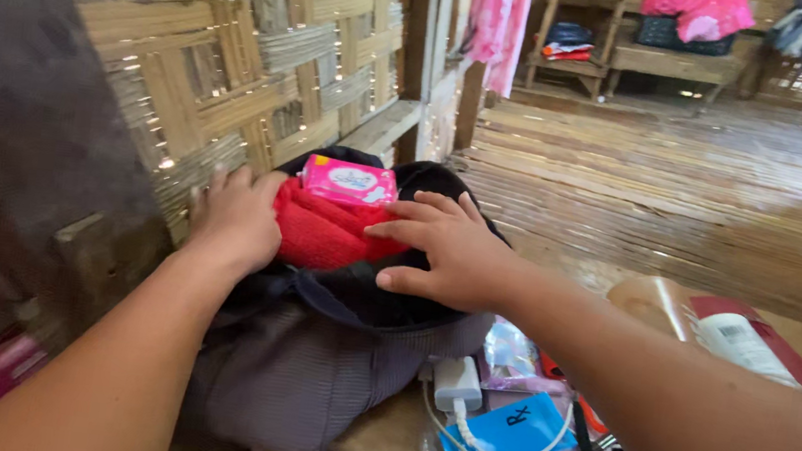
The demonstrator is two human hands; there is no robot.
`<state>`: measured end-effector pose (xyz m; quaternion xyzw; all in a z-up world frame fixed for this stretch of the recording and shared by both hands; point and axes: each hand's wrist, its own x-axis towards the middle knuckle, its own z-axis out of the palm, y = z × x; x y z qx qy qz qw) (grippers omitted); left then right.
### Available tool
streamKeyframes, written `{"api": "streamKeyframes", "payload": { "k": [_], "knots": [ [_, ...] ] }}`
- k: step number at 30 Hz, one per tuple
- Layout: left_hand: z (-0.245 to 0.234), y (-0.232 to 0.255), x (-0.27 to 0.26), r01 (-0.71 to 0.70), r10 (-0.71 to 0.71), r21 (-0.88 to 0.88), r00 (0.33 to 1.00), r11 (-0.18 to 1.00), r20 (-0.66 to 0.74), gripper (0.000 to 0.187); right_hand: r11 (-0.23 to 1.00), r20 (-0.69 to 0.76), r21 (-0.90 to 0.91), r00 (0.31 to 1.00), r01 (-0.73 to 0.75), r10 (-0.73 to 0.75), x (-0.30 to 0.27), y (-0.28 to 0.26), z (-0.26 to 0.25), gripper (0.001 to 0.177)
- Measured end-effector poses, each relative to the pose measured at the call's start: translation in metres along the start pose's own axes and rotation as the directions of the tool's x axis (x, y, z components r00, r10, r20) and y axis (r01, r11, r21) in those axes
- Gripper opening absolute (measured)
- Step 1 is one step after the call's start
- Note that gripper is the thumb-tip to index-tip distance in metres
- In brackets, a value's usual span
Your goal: The person packs personal items into a bag on a wooden table. They fold a red hat and place it in the bag, then add a tissue pack, a bottle, a plush toy, a wallet, a hair straightener, and a phone, arranging the contents inside the bag.
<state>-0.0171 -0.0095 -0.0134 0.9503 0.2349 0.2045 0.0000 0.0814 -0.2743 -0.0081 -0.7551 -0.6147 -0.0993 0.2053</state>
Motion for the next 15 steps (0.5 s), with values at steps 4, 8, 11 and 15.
{"api": "streamKeyframes", "payload": {
  "k": [4,8,11,15],
  "knots": [
    [-0.012,-0.008,-0.018,0.165,-0.136,-0.15,0.973,0.975,0.186,0.052,0.997,0.197,-0.072,0.98,-0.018,0.032,0.008,-0.011,-0.003,0.067],
    [-0.016,-0.009,-0.026,0.197,-0.17,-0.114,0.962,0.974,0.212,0.049,0.992,0.226,-0.129,0.973,-0.005,0.035,0.012,-0.016,0.004,0.053],
    [-0.02,-0.013,-0.016,0.031,-0.03,-0.178,1.0,0.984,0.007,0.045,0.999,0.167,-0.045,0.986,0.02,-0.012,0.012,-0.012,0.005,0.042],
    [-0.039,-0.009,0.014,0.01,-0.055,-0.204,0.975,0.979,-0.216,0.053,0.979,0.063,0.129,0.984,0.159,-0.168,0.015,-0.002,-0.007,0.037]
  ]
}}
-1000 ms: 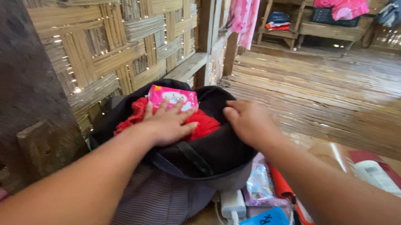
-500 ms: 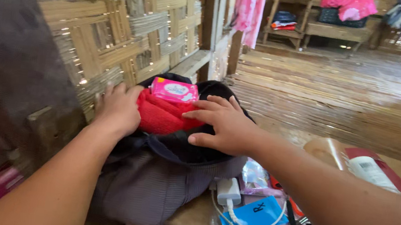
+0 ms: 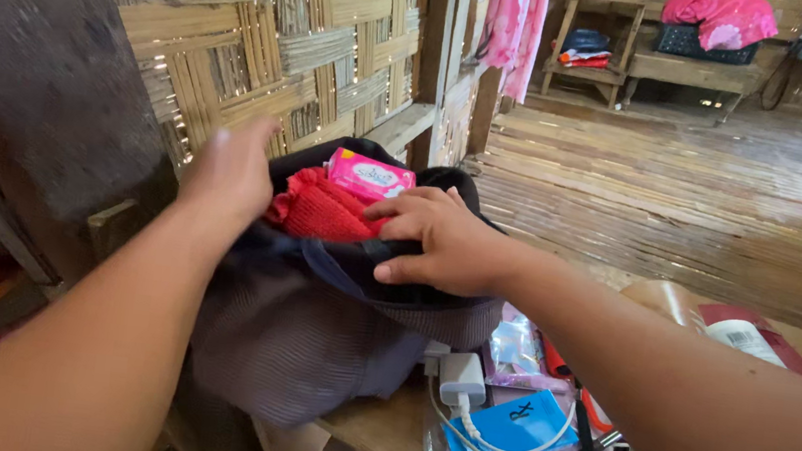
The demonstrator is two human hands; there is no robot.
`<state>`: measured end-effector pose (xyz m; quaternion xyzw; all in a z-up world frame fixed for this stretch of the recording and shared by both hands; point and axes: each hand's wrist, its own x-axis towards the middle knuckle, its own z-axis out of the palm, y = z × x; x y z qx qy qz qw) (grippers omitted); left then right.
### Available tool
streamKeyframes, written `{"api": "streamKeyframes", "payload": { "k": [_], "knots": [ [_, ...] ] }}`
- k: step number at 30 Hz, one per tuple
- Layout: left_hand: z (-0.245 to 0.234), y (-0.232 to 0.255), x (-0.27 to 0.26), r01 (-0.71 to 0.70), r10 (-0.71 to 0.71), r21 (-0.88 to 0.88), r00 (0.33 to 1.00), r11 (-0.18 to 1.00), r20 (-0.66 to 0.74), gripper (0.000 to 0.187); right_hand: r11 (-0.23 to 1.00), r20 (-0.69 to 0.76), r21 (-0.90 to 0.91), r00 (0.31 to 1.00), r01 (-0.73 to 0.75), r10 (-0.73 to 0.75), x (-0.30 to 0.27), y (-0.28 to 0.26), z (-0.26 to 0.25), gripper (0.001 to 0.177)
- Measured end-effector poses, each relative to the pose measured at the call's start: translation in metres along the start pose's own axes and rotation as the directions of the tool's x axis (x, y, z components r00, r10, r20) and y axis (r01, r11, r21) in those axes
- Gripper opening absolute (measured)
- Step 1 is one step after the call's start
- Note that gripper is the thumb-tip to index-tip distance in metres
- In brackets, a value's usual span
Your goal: The person packs personal items into a bag on a wooden table. They fold a red hat and place it in the bag, then add a tissue pack, a bottle, a plush toy, a wallet, a hair straightener, and a phone, arranging the contents inside the bag.
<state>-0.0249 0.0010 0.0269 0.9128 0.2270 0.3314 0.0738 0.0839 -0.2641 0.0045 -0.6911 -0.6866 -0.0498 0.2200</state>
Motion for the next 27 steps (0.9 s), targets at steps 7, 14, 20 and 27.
{"api": "streamKeyframes", "payload": {
  "k": [7,14,20,27],
  "knots": [
    [-0.007,0.017,0.007,-0.169,0.168,0.003,0.979,0.986,-0.115,0.016,0.989,0.078,0.116,0.994,-0.088,0.079,-0.011,-0.011,-0.004,0.037],
    [0.002,0.017,-0.012,-0.035,0.017,0.149,0.993,0.988,0.119,0.023,0.979,0.073,0.046,0.978,-0.197,0.193,-0.024,-0.024,0.011,0.057],
    [-0.006,0.035,-0.022,0.053,-0.171,0.328,0.924,0.943,0.342,0.054,0.955,0.063,-0.17,0.964,-0.244,0.257,-0.027,-0.025,0.015,0.072],
    [-0.011,0.048,-0.029,0.021,-0.161,0.366,0.92,0.93,0.357,0.076,0.933,0.035,-0.154,0.942,-0.326,0.335,-0.035,-0.028,0.02,0.075]
  ]
}}
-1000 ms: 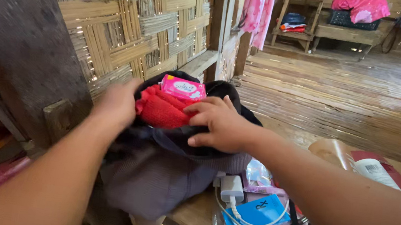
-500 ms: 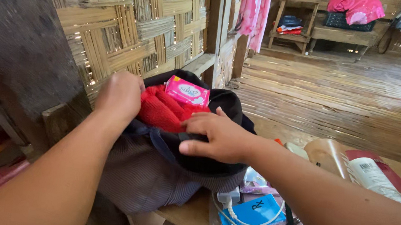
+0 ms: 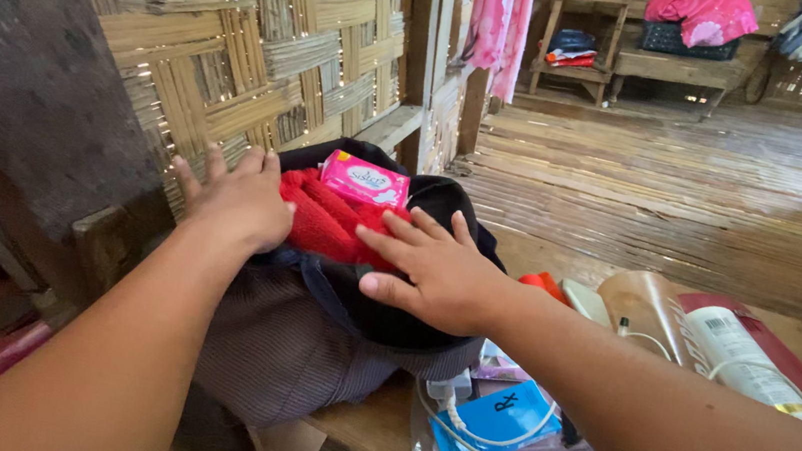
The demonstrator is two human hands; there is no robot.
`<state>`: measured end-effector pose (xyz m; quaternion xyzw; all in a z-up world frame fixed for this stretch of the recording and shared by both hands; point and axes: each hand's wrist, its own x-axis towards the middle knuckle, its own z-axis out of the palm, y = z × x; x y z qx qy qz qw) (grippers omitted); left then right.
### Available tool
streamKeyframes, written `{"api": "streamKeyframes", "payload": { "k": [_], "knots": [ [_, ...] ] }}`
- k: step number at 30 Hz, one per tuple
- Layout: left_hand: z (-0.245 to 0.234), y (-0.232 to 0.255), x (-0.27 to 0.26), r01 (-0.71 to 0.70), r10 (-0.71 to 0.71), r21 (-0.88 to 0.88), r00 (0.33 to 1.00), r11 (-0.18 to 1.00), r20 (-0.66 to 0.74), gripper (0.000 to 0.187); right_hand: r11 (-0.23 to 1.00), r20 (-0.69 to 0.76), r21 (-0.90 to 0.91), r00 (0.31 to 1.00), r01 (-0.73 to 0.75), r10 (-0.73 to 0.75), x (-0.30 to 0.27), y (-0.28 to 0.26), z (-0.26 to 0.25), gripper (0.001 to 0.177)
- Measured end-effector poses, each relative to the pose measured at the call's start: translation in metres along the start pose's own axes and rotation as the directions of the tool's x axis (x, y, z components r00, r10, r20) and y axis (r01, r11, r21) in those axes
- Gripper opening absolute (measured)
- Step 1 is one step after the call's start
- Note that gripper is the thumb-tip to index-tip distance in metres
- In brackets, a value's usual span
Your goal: The person packs personal items into a bag on a wooden table. They fold a red hat and place it in the bag, then add a tissue pack, a bottle, a plush toy, a wallet, a hair straightener, and a phone, arranging the contents inside the bag.
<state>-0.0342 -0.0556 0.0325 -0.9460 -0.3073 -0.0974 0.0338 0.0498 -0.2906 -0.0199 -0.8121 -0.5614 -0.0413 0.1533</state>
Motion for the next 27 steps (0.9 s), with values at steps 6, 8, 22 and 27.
{"api": "streamKeyframes", "payload": {
  "k": [6,8,22,27],
  "knots": [
    [-0.003,0.039,0.004,-0.086,0.083,-0.028,0.993,0.996,-0.083,0.066,0.992,-0.223,0.102,0.97,-0.076,0.098,-0.02,0.039,-0.003,0.07],
    [-0.001,0.058,0.002,-0.164,0.162,-0.025,0.984,0.986,-0.075,0.067,0.982,-0.246,0.132,0.955,-0.137,0.166,-0.035,0.06,-0.009,0.067],
    [0.014,0.222,-0.046,-0.542,0.545,-0.084,0.839,0.836,0.012,0.074,0.884,-0.253,0.099,0.847,-0.458,0.467,-0.161,0.145,-0.031,0.059],
    [0.019,0.266,-0.063,-0.614,0.619,-0.086,0.784,0.785,0.052,0.073,0.86,-0.259,0.12,0.821,-0.496,0.509,-0.217,0.172,-0.043,0.057]
  ]
}}
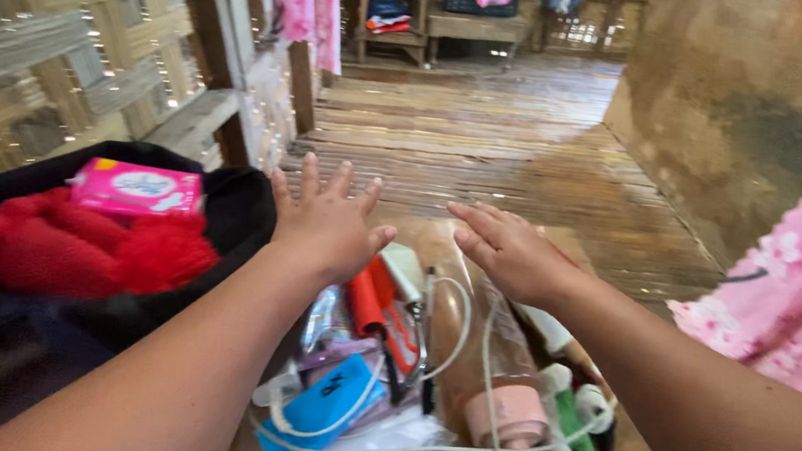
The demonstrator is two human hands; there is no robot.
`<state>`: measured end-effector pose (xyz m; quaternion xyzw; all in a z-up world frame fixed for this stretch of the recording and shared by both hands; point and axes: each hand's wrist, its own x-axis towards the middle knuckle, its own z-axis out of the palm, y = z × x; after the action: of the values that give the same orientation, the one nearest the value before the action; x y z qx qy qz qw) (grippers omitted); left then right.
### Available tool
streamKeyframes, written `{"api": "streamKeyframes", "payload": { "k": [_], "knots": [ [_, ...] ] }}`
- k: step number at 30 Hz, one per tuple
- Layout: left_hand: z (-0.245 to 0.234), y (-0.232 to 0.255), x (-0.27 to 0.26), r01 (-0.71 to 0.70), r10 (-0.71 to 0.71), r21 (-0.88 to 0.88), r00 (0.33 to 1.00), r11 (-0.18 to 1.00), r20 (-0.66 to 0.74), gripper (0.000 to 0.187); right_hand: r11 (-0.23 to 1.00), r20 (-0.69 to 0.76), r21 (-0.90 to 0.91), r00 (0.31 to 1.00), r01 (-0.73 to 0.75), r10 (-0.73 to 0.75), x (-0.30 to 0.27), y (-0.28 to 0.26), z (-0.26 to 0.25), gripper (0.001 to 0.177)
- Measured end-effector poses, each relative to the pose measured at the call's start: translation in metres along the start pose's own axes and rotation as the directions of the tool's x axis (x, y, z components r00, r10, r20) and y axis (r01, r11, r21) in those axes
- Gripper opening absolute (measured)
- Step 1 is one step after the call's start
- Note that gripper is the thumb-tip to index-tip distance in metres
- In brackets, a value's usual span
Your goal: The person packs personal items into a bag on a wooden table. They fold a red hat and place it in the bag, then add a tissue pack, a bottle, a plush toy, a wallet, a hair straightener, and a phone, arranging the contents inside the bag.
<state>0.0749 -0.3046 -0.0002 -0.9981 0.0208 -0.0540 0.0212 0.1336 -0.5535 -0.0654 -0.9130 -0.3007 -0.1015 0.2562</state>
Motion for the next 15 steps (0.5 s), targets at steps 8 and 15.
{"api": "streamKeyframes", "payload": {
  "k": [8,15],
  "knots": [
    [0.022,0.065,0.017,-0.057,0.067,-0.086,0.991,0.995,0.118,0.071,0.993,-0.01,0.006,0.993,-0.121,0.121,-0.041,0.069,-0.012,0.053],
    [0.044,0.106,0.038,-0.021,0.078,-0.272,0.976,0.962,0.202,0.068,0.941,0.042,0.041,0.941,-0.337,0.335,-0.049,0.104,-0.028,0.039]
  ]
}}
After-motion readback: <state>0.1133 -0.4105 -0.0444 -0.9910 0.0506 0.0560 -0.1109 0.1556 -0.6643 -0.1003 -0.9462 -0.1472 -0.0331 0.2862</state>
